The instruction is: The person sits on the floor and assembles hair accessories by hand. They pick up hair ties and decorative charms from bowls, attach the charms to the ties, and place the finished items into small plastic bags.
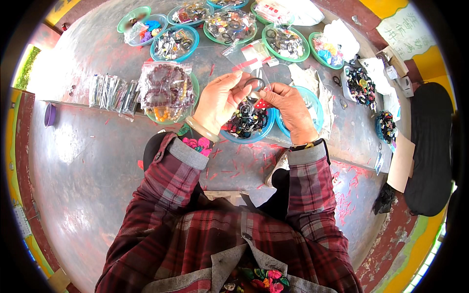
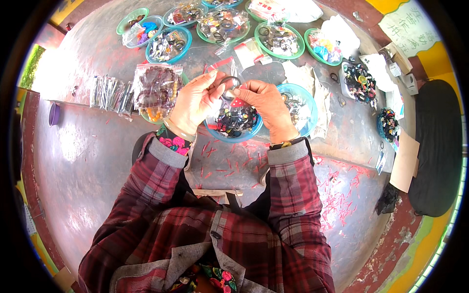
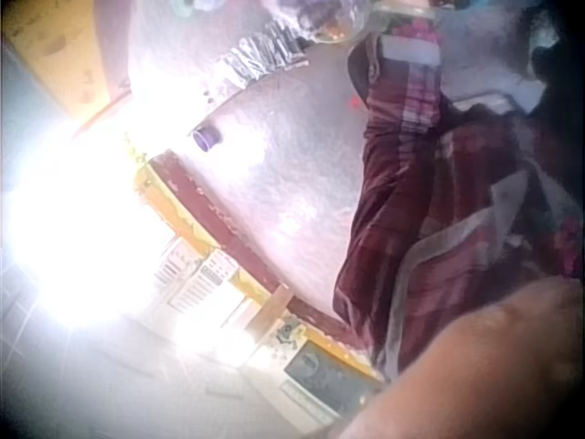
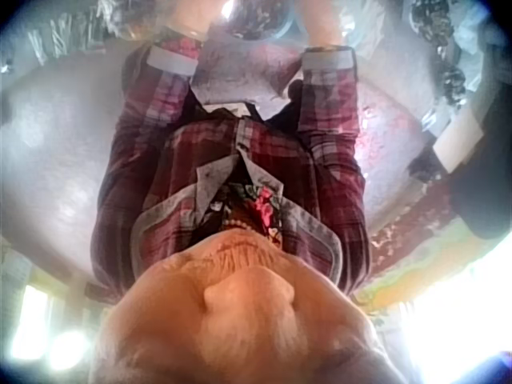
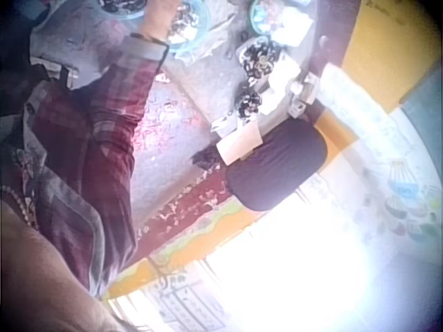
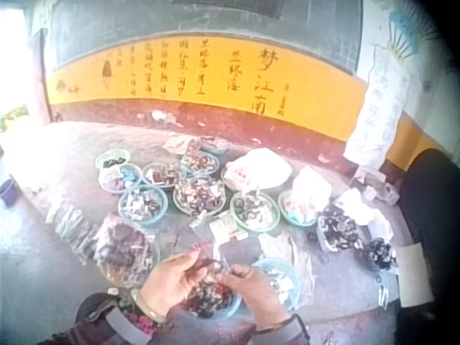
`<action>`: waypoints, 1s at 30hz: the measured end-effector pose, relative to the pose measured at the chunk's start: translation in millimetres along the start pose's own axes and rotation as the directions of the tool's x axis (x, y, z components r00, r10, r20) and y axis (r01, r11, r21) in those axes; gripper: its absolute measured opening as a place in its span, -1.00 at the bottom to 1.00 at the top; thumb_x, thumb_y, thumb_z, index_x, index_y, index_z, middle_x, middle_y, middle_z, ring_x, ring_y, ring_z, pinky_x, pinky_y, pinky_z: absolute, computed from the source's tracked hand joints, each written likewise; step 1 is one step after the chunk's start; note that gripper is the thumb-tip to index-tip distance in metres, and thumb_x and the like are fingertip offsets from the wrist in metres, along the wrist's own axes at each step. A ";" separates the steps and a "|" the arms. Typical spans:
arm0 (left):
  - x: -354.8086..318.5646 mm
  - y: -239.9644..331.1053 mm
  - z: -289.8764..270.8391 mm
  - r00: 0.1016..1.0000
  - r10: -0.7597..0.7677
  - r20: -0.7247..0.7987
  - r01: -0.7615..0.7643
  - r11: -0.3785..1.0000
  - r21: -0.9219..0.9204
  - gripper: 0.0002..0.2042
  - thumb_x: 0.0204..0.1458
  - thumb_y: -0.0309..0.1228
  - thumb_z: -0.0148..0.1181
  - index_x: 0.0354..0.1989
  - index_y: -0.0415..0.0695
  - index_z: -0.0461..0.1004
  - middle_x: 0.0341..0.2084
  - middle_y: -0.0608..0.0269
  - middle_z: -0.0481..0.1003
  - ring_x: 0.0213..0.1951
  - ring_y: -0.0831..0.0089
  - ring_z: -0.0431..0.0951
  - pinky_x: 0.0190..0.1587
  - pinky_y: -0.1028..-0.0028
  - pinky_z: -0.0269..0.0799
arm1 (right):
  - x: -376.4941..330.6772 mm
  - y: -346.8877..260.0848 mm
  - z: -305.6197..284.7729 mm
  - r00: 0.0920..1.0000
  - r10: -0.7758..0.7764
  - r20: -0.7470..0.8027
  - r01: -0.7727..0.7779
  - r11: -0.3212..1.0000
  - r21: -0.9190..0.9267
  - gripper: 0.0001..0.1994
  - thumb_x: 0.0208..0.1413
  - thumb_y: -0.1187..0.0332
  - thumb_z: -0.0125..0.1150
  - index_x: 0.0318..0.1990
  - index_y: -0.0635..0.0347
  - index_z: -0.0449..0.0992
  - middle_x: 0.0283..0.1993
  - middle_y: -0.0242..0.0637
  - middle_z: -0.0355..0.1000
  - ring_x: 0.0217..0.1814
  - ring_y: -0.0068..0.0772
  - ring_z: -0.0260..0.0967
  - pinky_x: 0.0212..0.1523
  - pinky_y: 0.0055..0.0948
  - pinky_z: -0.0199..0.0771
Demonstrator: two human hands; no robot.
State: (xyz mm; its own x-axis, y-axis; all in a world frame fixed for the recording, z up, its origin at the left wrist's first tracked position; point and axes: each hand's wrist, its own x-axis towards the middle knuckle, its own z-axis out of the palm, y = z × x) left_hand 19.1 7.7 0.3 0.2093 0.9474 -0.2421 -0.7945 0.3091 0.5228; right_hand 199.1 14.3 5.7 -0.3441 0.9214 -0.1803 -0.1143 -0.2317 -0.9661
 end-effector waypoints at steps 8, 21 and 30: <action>3.0 -1.5 -12.4 0.999 -0.024 0.039 0.023 0.999 0.045 -0.81 0.04 -0.44 0.10 -0.24 -0.31 0.43 -0.37 0.13 0.49 -0.43 0.60 0.47 -0.43 0.70 0.46 | 1.3 0.8 5.1 0.998 -0.011 -0.065 0.006 0.998 -0.067 -0.88 -0.04 0.42 0.24 -0.47 0.30 0.52 -0.55 -0.46 0.41 -0.53 -0.75 0.24 -0.53 -0.70 0.18; 1.1 -6.4 -3.2 0.999 0.053 0.006 -0.053 0.999 -0.002 -0.81 0.08 -0.49 0.03 -0.20 -0.38 0.41 -0.28 0.04 0.47 -0.25 0.33 0.52 -0.29 0.57 0.49 | 2.0 3.0 6.2 0.998 0.021 -0.052 -0.022 0.999 -0.024 -0.88 -0.09 0.44 0.28 -0.51 0.31 0.49 -0.55 -0.39 0.43 -0.52 -0.70 0.29 -0.50 -0.68 0.23; -0.8 -4.0 -1.1 0.995 0.080 0.067 -0.086 0.993 0.082 -0.76 0.12 -0.45 -0.03 -0.15 -0.41 0.36 -0.21 -0.01 0.45 -0.18 0.29 0.49 -0.14 0.47 0.47 | -1.6 -6.1 9.6 0.997 0.017 -0.071 -0.024 0.995 -0.097 -0.84 -0.06 0.41 0.27 -0.35 0.32 0.52 -0.45 -0.40 0.44 -0.45 -0.68 0.29 -0.41 -0.67 0.27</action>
State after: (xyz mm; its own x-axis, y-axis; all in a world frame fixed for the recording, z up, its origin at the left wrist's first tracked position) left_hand 21.5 5.6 -2.6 0.1825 0.9726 -0.1438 -0.7603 0.2324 0.6066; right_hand 191.3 11.2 13.6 -0.2794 0.9370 -0.2098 -0.0146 -0.2226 -0.9748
